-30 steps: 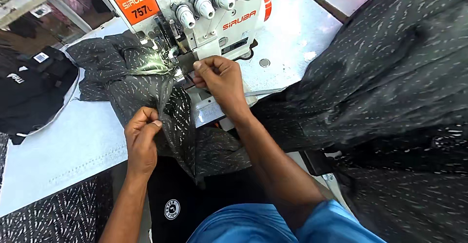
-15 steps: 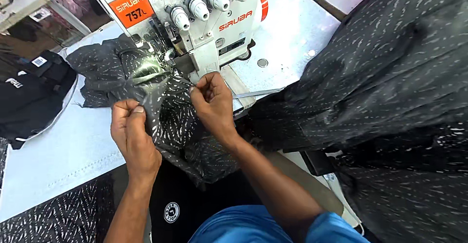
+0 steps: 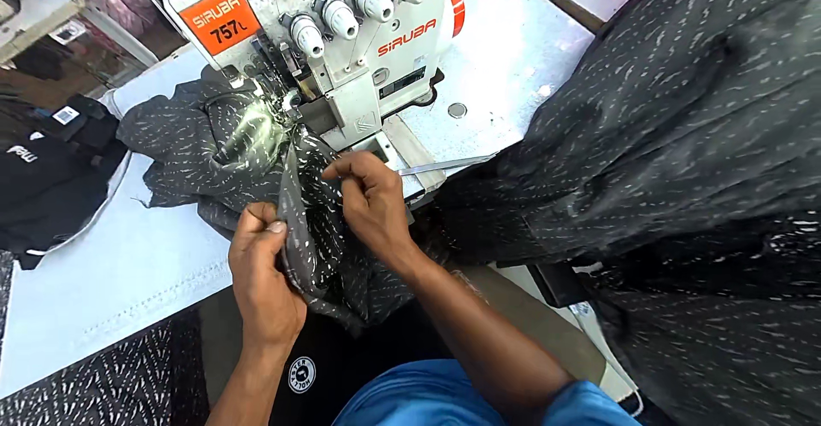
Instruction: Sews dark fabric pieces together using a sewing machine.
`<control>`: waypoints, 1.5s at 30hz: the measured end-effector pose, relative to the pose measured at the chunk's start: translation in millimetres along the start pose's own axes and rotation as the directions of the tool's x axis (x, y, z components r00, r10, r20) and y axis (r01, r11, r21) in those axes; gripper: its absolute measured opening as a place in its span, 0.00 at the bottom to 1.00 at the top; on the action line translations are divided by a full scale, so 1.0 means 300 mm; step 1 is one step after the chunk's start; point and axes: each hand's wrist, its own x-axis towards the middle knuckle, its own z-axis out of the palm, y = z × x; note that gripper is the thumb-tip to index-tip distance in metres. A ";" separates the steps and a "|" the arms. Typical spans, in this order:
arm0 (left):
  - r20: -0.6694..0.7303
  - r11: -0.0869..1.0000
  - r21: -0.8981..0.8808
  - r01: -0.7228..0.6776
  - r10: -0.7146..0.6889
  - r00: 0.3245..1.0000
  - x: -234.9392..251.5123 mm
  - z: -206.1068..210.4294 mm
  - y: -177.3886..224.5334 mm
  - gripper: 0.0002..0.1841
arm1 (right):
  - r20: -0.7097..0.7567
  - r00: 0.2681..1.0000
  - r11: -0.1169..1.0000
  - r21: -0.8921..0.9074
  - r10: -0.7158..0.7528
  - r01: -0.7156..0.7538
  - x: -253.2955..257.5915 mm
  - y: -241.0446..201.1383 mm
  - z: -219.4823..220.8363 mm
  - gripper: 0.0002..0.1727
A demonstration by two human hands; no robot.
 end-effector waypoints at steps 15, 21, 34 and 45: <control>0.309 0.550 0.669 -0.500 0.406 0.860 0.118 -0.045 0.058 0.12 | 0.386 0.900 0.977 -0.013 0.201 -0.213 0.119 -0.030 -0.060 0.19; 0.371 0.312 0.810 -0.496 0.383 0.846 0.304 -0.017 0.094 0.13 | 0.302 0.939 0.984 -0.110 0.165 -0.137 0.107 -0.049 -0.056 0.18; 0.431 0.344 0.787 -0.512 0.286 0.856 0.266 -0.063 0.213 0.16 | 0.444 0.860 0.824 0.366 0.254 -0.432 0.022 -0.140 -0.021 0.17; 0.201 0.460 0.847 -0.266 0.185 0.962 0.167 -0.061 0.111 0.11 | 0.411 0.899 0.982 -0.043 -0.151 0.185 -0.079 -0.121 -0.053 0.12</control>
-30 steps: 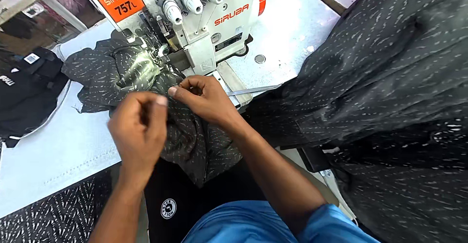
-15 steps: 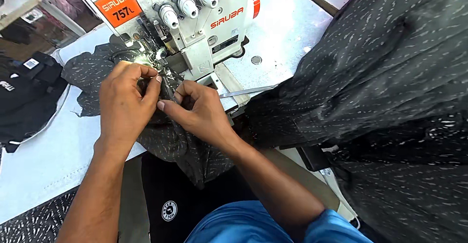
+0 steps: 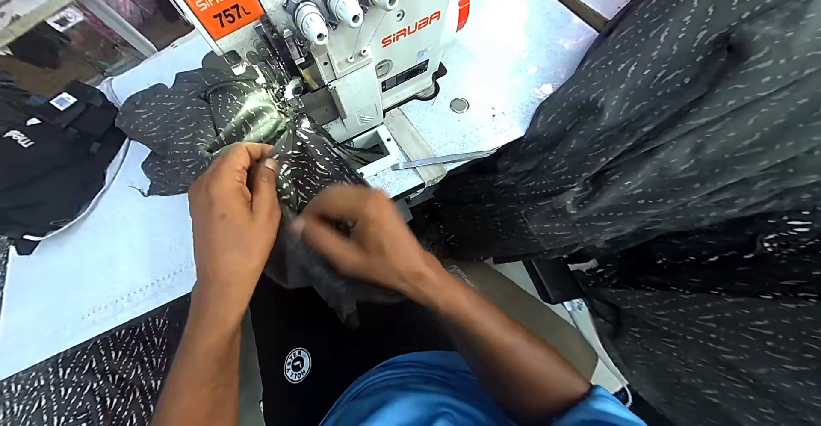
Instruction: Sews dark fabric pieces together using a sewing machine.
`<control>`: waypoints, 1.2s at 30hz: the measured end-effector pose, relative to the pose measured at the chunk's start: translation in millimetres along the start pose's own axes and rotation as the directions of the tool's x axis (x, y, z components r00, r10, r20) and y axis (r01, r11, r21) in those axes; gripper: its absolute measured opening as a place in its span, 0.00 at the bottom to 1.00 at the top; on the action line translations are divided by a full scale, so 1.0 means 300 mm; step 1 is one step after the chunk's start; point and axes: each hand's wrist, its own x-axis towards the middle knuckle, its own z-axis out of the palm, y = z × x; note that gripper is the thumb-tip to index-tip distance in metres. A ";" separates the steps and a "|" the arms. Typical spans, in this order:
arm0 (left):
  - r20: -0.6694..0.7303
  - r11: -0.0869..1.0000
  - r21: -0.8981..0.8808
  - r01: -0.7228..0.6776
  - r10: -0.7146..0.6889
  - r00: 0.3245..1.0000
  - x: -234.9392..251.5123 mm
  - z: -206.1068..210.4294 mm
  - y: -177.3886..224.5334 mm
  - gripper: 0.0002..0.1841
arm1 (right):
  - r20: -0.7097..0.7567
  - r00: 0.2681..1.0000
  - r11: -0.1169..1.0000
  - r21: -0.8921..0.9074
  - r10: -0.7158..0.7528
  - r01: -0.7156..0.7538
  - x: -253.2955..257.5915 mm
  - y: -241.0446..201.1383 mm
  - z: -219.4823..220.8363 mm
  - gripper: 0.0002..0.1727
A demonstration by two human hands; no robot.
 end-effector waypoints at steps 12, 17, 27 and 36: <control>-0.095 0.986 0.164 -0.002 0.017 0.995 0.101 0.038 0.059 0.15 | -0.153 0.869 0.837 0.390 0.471 -0.385 0.188 0.132 0.002 0.15; -0.121 0.982 0.178 -0.068 0.091 0.988 0.077 0.042 0.036 0.11 | -0.242 0.880 0.884 0.345 0.409 -0.316 0.177 0.118 0.007 0.12; -0.151 0.993 0.051 -0.110 0.117 0.982 0.011 0.069 0.057 0.07 | -0.316 0.889 0.924 0.303 0.330 -0.235 0.161 0.103 0.009 0.09; -0.137 0.987 -0.069 -0.146 0.136 0.981 -0.001 0.058 0.044 0.08 | -0.297 0.912 0.930 0.320 0.282 -0.182 0.149 0.103 0.007 0.06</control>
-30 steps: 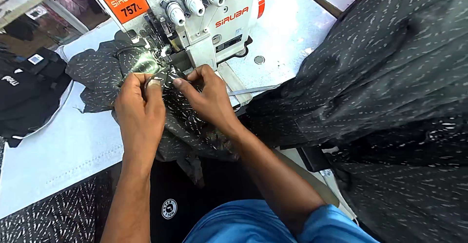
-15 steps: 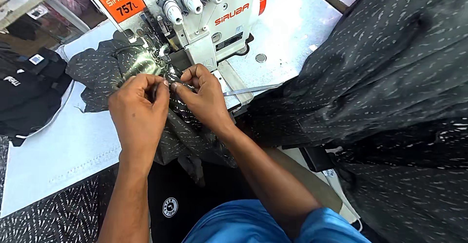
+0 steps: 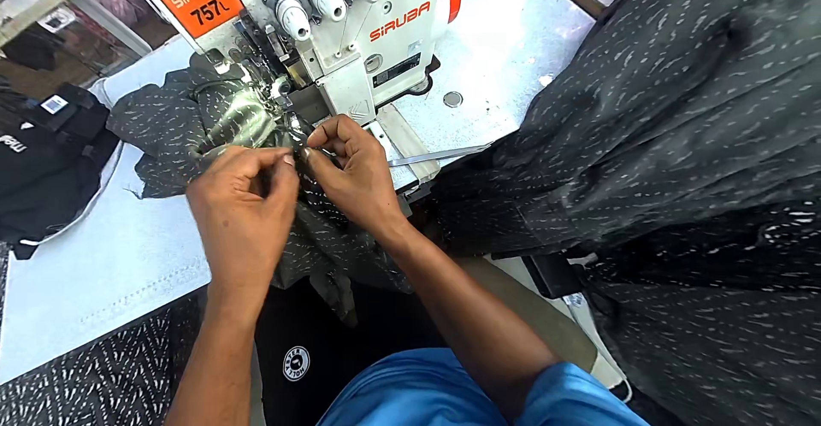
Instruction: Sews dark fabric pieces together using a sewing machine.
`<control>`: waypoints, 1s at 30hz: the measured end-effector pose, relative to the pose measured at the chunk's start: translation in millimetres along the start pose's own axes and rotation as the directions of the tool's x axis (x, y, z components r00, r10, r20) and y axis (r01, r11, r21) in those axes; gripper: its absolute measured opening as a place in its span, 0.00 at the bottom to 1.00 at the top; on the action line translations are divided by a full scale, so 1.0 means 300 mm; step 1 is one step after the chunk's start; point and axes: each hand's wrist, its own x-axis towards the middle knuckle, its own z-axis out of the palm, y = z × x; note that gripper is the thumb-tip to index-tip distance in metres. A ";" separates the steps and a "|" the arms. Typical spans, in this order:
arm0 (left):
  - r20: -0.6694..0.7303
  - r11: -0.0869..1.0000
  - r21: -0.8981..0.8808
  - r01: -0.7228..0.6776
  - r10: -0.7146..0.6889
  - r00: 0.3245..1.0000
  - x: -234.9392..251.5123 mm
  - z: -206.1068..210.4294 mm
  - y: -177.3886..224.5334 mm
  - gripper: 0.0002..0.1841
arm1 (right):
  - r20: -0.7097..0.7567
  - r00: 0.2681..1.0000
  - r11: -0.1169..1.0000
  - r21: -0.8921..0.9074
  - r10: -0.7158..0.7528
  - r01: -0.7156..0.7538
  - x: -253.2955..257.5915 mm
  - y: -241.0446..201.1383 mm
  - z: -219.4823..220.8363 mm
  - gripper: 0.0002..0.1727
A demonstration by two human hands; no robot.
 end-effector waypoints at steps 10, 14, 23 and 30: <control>0.034 0.988 0.148 -0.054 0.049 0.998 -0.057 0.030 0.031 0.09 | 0.059 0.998 0.993 -0.116 -0.004 0.011 -0.025 -0.009 -0.040 0.11; 0.016 0.994 -0.079 0.070 -0.069 0.998 -0.073 0.048 0.022 0.07 | 0.085 0.994 0.952 -0.293 -0.067 0.089 -0.023 -0.010 -0.059 0.14; 0.204 0.992 -0.090 0.084 -0.064 0.977 -0.066 0.015 -0.009 0.06 | 0.091 0.994 0.958 -0.283 0.065 -0.037 -0.005 -0.006 -0.067 0.09; 0.032 0.988 0.131 -0.076 0.072 0.997 0.127 -0.018 -0.051 0.12 | 0.032 0.999 0.976 -0.217 -0.012 0.019 -0.023 0.001 -0.054 0.10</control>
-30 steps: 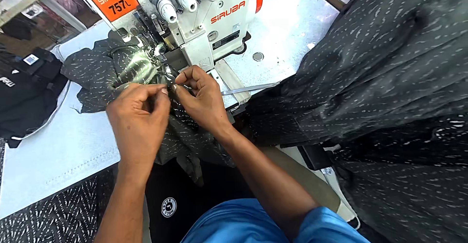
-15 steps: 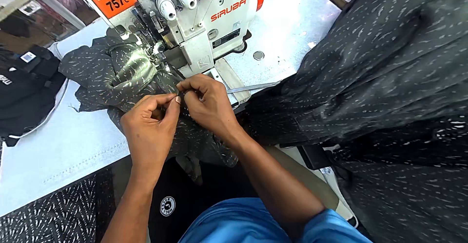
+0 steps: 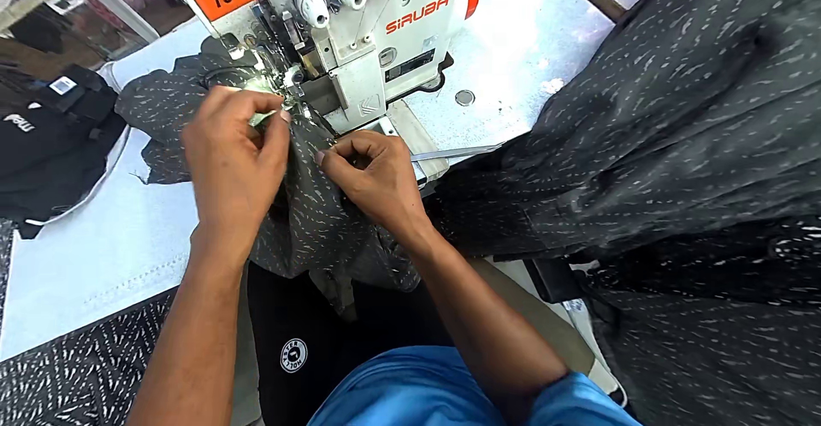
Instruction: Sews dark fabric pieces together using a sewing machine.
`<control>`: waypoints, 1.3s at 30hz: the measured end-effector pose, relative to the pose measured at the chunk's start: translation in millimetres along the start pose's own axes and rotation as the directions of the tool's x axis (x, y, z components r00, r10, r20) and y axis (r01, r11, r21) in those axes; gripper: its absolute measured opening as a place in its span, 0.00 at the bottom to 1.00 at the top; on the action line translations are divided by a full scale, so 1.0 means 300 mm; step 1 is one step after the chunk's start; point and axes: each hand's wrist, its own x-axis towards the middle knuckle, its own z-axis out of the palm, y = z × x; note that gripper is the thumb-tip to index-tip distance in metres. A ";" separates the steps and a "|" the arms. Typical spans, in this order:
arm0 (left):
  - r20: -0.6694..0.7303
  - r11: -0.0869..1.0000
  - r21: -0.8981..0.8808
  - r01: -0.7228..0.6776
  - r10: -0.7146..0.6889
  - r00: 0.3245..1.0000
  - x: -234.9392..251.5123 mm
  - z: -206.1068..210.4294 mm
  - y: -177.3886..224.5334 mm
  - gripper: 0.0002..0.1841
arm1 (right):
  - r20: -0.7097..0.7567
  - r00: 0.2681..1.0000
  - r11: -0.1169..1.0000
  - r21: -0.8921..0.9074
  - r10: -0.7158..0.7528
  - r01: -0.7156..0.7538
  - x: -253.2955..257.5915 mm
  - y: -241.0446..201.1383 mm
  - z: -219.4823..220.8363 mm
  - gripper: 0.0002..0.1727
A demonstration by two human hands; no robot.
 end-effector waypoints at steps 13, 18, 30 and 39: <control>0.009 0.987 0.104 -0.119 0.119 0.993 0.001 0.038 -0.034 0.10 | -0.082 0.995 0.999 -0.003 -0.050 0.049 -0.020 0.001 0.002 0.07; -0.015 0.976 0.118 -0.182 0.185 0.983 -0.010 0.042 -0.057 0.09 | -0.076 0.995 0.998 0.009 -0.068 0.069 -0.023 0.003 -0.002 0.07; 0.062 0.945 0.094 -0.312 0.308 0.949 0.005 0.016 -0.079 0.09 | -0.037 0.999 0.996 0.079 -0.035 0.038 -0.018 0.011 -0.004 0.09; 0.123 0.880 0.117 -0.460 0.447 0.886 -0.004 0.007 -0.086 0.11 | -0.101 0.992 0.985 0.150 -0.075 0.090 -0.024 0.024 -0.019 0.08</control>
